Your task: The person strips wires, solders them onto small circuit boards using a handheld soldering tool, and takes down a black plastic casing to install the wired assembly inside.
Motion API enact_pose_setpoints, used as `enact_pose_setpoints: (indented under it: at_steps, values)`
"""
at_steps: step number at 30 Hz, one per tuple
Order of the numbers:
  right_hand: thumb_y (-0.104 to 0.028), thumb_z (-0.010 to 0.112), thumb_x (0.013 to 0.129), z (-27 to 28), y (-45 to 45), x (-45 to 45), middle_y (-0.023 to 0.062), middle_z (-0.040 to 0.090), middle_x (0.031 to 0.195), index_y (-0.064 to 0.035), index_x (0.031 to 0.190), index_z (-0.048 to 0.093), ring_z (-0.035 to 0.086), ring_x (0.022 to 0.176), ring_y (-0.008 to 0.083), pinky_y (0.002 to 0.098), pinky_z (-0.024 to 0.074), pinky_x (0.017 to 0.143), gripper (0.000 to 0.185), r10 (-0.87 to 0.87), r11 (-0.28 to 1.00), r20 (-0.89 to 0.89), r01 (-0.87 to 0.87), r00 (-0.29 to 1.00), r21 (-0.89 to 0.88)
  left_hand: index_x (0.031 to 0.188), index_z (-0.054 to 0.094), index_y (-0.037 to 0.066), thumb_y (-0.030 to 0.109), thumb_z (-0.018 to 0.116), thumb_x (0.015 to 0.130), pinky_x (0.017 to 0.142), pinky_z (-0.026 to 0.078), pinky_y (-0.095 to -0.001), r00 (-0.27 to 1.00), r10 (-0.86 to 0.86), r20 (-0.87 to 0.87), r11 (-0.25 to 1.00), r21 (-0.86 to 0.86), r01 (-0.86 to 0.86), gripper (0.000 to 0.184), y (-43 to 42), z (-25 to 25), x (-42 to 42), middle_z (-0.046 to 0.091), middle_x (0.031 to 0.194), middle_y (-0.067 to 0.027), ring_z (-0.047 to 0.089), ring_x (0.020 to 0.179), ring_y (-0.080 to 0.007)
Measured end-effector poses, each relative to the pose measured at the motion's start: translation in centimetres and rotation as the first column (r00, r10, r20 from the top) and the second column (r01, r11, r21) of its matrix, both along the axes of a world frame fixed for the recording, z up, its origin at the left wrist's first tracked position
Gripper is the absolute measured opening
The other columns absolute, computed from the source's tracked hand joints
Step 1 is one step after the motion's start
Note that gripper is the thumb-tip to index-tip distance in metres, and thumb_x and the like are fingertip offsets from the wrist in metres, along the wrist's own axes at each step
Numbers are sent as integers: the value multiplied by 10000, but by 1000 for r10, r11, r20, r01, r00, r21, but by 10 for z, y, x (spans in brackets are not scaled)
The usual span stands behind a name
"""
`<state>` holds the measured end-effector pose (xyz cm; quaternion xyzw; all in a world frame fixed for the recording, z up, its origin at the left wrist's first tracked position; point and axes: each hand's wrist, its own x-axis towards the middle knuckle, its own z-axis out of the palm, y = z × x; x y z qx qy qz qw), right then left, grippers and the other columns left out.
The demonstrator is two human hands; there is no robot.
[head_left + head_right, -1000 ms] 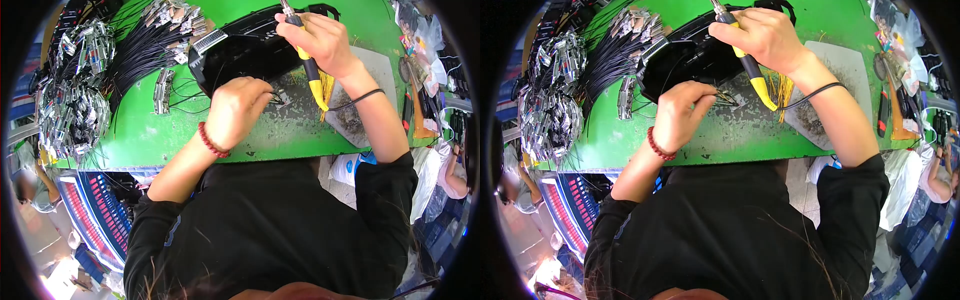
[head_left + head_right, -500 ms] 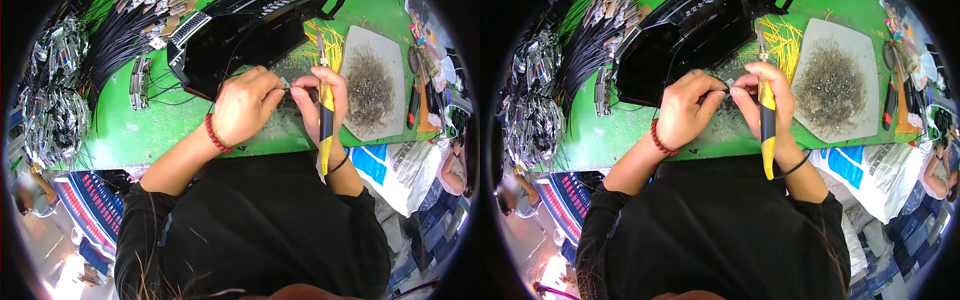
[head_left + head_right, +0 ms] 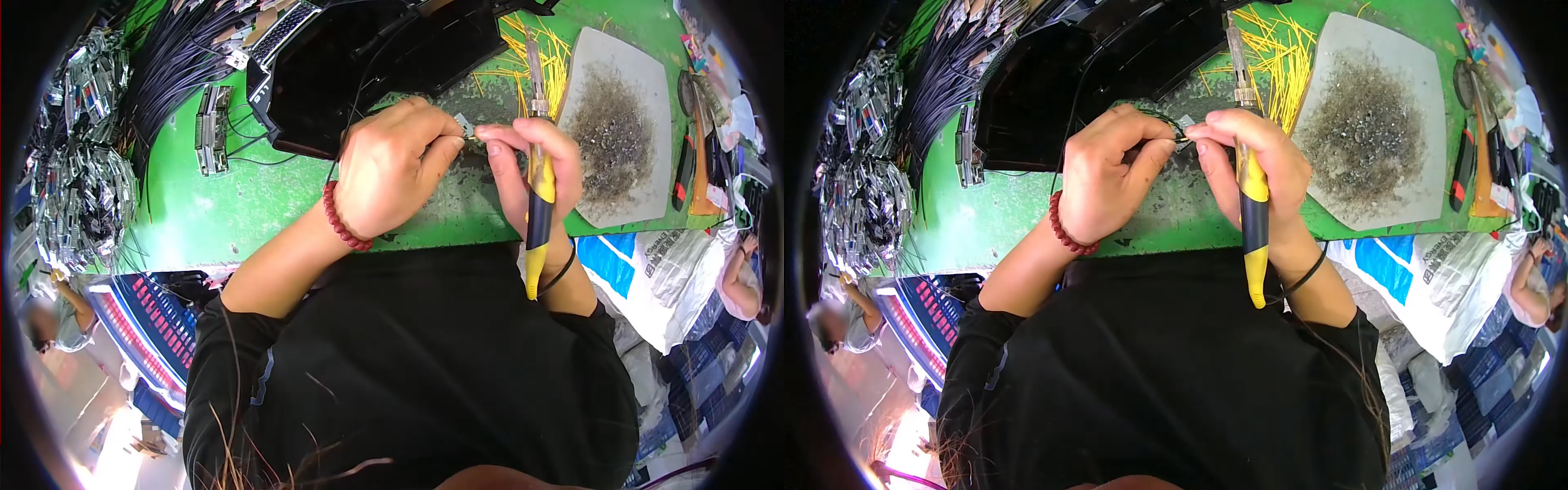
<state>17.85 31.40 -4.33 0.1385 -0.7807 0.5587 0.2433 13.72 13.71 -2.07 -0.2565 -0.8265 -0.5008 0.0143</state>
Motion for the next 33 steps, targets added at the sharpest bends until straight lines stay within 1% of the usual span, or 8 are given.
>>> enact_pose_setpoints:
  at_steps: [5,10,12,14,17,24,26,33]
  values:
    - [81,677,815,-1,0,-4,130,714,889,9,1096,564,716,812,193,285,559,725,312,27,994,-2,-27,1000,103,798,643,29,46,701,782,610,527,-358,999,-29,-30,1000,-9,29,63,0,-1,0,630,752,-112,636,692,-290]
    - [53,606,890,-4,-1,1,139,692,946,29,1155,540,713,841,187,274,552,712,274,74,981,117,-51,990,-186,796,643,30,58,701,785,612,527,-362,1000,-21,-17,1000,-11,21,66,0,-2,-1,632,749,-111,638,695,-292]
    - [41,592,906,-4,0,1,142,676,973,32,1177,525,715,873,194,262,548,709,279,69,989,118,-53,991,-138,795,642,30,60,701,786,613,527,-363,1000,-25,-16,1000,-13,25,67,-1,-2,-1,633,751,-112,639,696,-292]
    - [37,594,908,-4,1,2,145,664,1008,32,1181,518,715,899,206,259,549,708,284,82,989,83,-70,993,-133,838,659,0,-27,693,793,550,481,-266,999,-32,0,999,11,32,63,-1,-1,0,616,747,-95,592,633,-185]
    - [38,595,906,-2,2,3,140,657,1015,32,1183,519,716,893,209,267,556,714,288,101,984,150,-76,984,-164,810,647,25,49,695,794,615,528,-354,999,6,42,999,43,-8,56,0,-1,0,639,766,-118,645,701,-290]
    - [50,630,867,1,2,4,169,714,905,40,1140,528,718,867,223,296,571,744,292,56,995,23,-54,998,-88,814,651,24,47,695,796,616,529,-349,997,26,70,998,47,-29,52,0,-1,1,642,769,-120,647,701,-289]
    - [44,636,864,0,2,5,165,713,907,38,1143,530,718,859,217,295,572,736,299,50,997,41,-47,998,-69,846,666,0,-20,691,804,567,492,-259,1000,-1,28,999,41,0,53,-1,-2,0,627,762,-92,607,651,-175]
    - [19,660,849,-1,-3,-3,123,712,884,22,1115,574,701,771,181,288,559,690,280,62,997,15,-62,998,-35,833,662,-2,-17,696,794,556,488,-266,999,-37,-1,999,13,37,54,-1,-4,0,626,753,-93,604,644,-181]
